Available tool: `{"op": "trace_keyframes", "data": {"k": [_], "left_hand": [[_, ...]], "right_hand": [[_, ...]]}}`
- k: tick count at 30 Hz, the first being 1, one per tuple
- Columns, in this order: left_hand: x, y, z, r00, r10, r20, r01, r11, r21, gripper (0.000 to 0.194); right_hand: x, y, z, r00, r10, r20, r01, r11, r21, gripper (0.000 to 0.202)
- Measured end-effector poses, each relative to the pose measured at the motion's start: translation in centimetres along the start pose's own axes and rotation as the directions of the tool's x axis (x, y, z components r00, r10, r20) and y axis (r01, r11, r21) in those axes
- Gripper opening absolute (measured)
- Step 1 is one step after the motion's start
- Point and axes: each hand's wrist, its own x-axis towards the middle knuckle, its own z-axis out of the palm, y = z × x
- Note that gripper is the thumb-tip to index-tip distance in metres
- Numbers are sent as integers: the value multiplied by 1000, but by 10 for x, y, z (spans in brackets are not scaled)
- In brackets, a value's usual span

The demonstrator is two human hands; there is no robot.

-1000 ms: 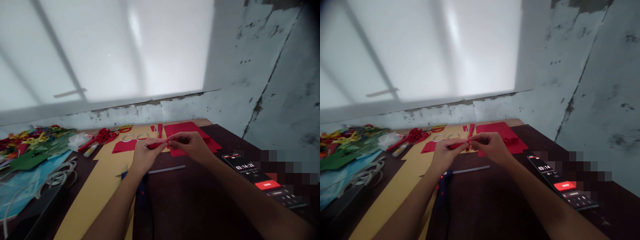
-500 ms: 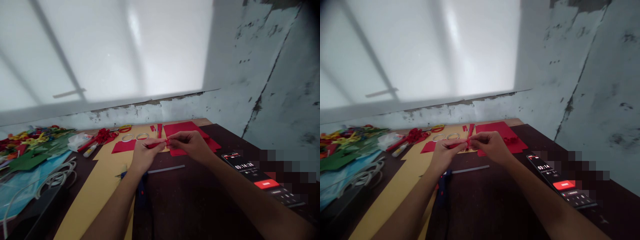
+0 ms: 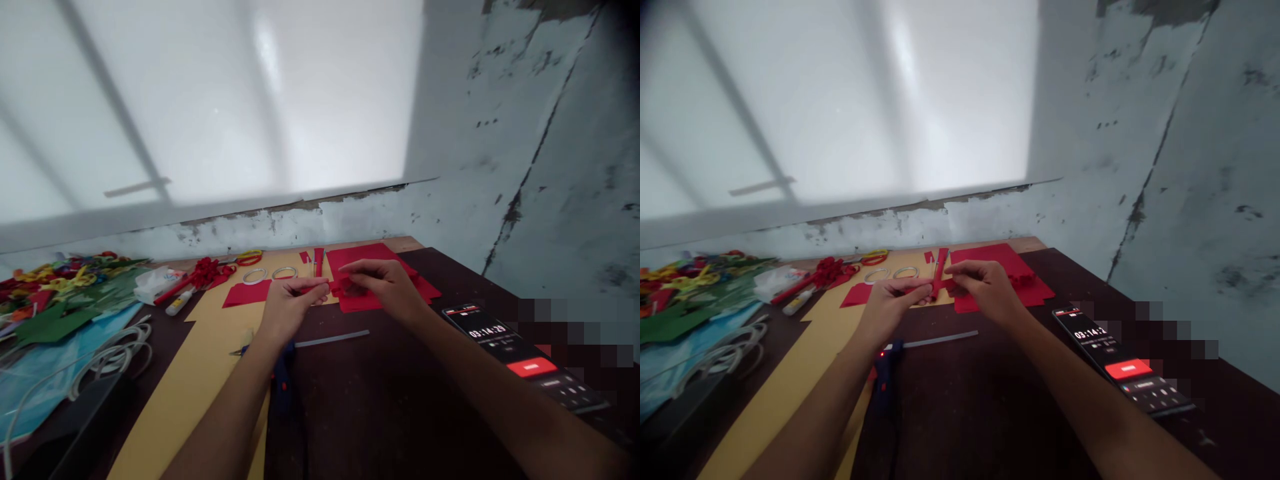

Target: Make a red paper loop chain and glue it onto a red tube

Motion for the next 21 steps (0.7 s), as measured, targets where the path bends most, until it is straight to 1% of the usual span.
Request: {"op": "trace_keyframes", "data": {"k": [2, 4, 8, 13, 17, 19, 21], "left_hand": [[0, 0, 0, 1000, 9, 8, -9, 1000, 8, 26], [0, 0, -1, 1000, 2, 6, -2, 1000, -7, 26], [0, 0, -3, 999, -24, -42, 21, 998, -57, 26], [0, 3, -4, 999, -22, -39, 21, 999, -46, 26], [1, 5, -6, 998, -56, -10, 56, 997, -52, 30], [2, 3, -7, 999, -34, -37, 32, 998, -61, 30], [4, 1, -10, 996, -1, -86, -5, 997, -72, 29]], "right_hand": [[0, 0, 0, 1000, -20, 12, 20, 999, -31, 21], [0, 0, 0, 999, -41, 1, 41, 997, -60, 22], [1, 2, -1, 997, -61, -44, 57, 994, -90, 22], [2, 3, -2, 999, -23, 22, 25, 996, -91, 26], [1, 2, -3, 997, -43, 60, 52, 986, -156, 22], [2, 3, -4, 997, -59, 44, 66, 983, -171, 22], [3, 3, -5, 997, -71, 21, 74, 979, -189, 23]]}}
